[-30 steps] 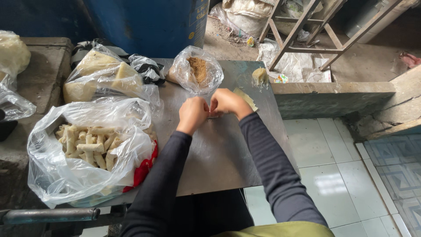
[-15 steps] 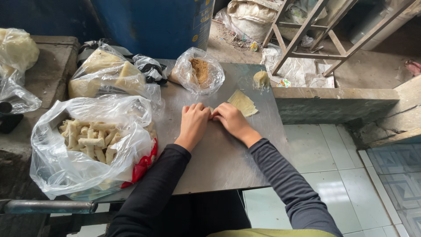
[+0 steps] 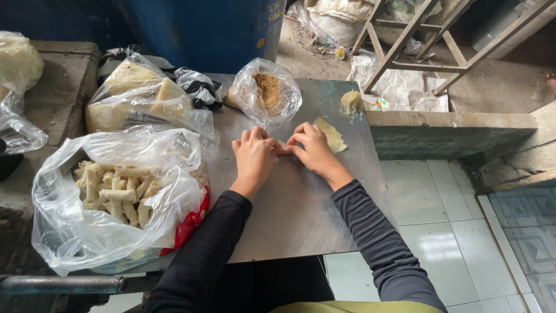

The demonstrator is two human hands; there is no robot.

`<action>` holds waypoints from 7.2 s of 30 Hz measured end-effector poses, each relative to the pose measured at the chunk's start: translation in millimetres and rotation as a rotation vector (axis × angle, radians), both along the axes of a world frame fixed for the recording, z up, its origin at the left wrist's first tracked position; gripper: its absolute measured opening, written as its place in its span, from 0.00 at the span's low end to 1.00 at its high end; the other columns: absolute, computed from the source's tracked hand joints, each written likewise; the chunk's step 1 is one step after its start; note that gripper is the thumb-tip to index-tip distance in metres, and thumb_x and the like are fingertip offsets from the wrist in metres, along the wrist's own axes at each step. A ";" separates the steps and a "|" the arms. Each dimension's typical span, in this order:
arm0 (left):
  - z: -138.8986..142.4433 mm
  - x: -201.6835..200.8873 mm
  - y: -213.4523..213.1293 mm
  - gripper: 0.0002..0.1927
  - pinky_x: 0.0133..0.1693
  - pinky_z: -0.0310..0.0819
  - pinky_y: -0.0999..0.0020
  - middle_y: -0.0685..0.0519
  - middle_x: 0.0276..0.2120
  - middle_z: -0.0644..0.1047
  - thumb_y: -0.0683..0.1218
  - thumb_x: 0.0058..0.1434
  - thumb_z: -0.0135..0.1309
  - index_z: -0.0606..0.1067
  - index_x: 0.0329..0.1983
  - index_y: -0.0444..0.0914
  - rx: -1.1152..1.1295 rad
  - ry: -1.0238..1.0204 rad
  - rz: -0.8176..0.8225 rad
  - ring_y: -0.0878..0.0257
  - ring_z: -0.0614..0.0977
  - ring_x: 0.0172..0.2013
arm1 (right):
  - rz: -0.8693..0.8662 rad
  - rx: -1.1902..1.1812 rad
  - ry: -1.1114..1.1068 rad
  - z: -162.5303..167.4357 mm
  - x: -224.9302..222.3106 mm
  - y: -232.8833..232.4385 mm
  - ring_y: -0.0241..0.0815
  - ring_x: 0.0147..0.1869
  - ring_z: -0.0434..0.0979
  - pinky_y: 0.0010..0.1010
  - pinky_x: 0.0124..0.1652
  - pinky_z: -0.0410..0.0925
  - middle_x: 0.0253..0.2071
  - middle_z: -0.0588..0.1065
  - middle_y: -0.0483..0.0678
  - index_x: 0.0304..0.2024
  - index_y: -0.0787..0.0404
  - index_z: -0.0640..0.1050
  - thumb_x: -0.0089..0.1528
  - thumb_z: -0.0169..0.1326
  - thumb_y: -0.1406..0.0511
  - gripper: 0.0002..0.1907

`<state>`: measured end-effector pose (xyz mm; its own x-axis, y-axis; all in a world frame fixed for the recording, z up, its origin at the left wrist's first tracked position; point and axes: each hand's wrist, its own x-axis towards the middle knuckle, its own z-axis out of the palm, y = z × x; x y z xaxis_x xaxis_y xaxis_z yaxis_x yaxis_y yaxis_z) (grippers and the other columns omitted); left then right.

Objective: The person takes a triangular dough wrapper, spoons brown filling from a plastic bag onto it, folds the wrapper over into a closed triangle, and places the folded pastry into a plastic bag already holding many similar folded pieces.

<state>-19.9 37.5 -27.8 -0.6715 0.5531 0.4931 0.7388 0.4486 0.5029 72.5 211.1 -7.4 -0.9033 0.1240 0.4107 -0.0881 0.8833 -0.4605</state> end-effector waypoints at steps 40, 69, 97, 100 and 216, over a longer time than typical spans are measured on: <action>-8.0 -13.5 32.6 0.11 0.47 0.55 0.51 0.52 0.40 0.76 0.55 0.63 0.61 0.80 0.36 0.45 0.081 0.021 0.230 0.51 0.71 0.47 | -0.489 -0.021 0.051 -23.3 -21.4 6.4 0.51 0.53 0.69 0.49 0.50 0.58 0.43 0.70 0.46 0.35 0.50 0.80 0.60 0.64 0.55 0.09; 125.6 45.9 -163.4 0.07 0.55 0.62 0.55 0.53 0.45 0.79 0.40 0.62 0.58 0.81 0.42 0.44 -0.141 0.497 0.573 0.55 0.77 0.52 | -0.097 -0.038 -0.334 -0.6 39.8 79.3 0.51 0.52 0.73 0.38 0.51 0.68 0.43 0.74 0.52 0.37 0.60 0.79 0.58 0.58 0.68 0.05; 8.1 0.1 32.5 0.13 0.37 0.80 0.59 0.44 0.32 0.83 0.46 0.68 0.50 0.80 0.44 0.33 0.227 -0.679 -0.104 0.51 0.86 0.34 | -0.233 -0.268 0.427 24.9 10.5 15.4 0.40 0.38 0.77 0.29 0.38 0.70 0.38 0.76 0.48 0.42 0.62 0.79 0.68 0.55 0.68 0.03; 15.0 -11.8 4.6 0.17 0.32 0.81 0.67 0.45 0.29 0.83 0.50 0.67 0.51 0.78 0.43 0.30 0.316 -1.064 -0.092 0.59 0.87 0.29 | 0.111 -0.001 0.099 22.0 4.9 -23.6 0.51 0.41 0.80 0.36 0.42 0.72 0.37 0.78 0.52 0.39 0.61 0.81 0.59 0.56 0.71 0.06; 13.3 18.8 -15.5 0.08 0.38 0.79 0.63 0.47 0.32 0.83 0.40 0.55 0.60 0.77 0.38 0.36 0.264 -0.452 -0.143 0.53 0.87 0.35 | -0.295 0.036 -0.058 23.8 40.3 -25.7 0.55 0.48 0.75 0.42 0.47 0.68 0.42 0.73 0.54 0.42 0.63 0.76 0.61 0.60 0.64 0.11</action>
<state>-1.0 22.0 -14.6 -0.7759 0.5508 0.3077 0.4675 0.1744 0.8666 112.9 185.4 16.5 -0.8525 0.3706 0.3686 0.1997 0.8827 -0.4254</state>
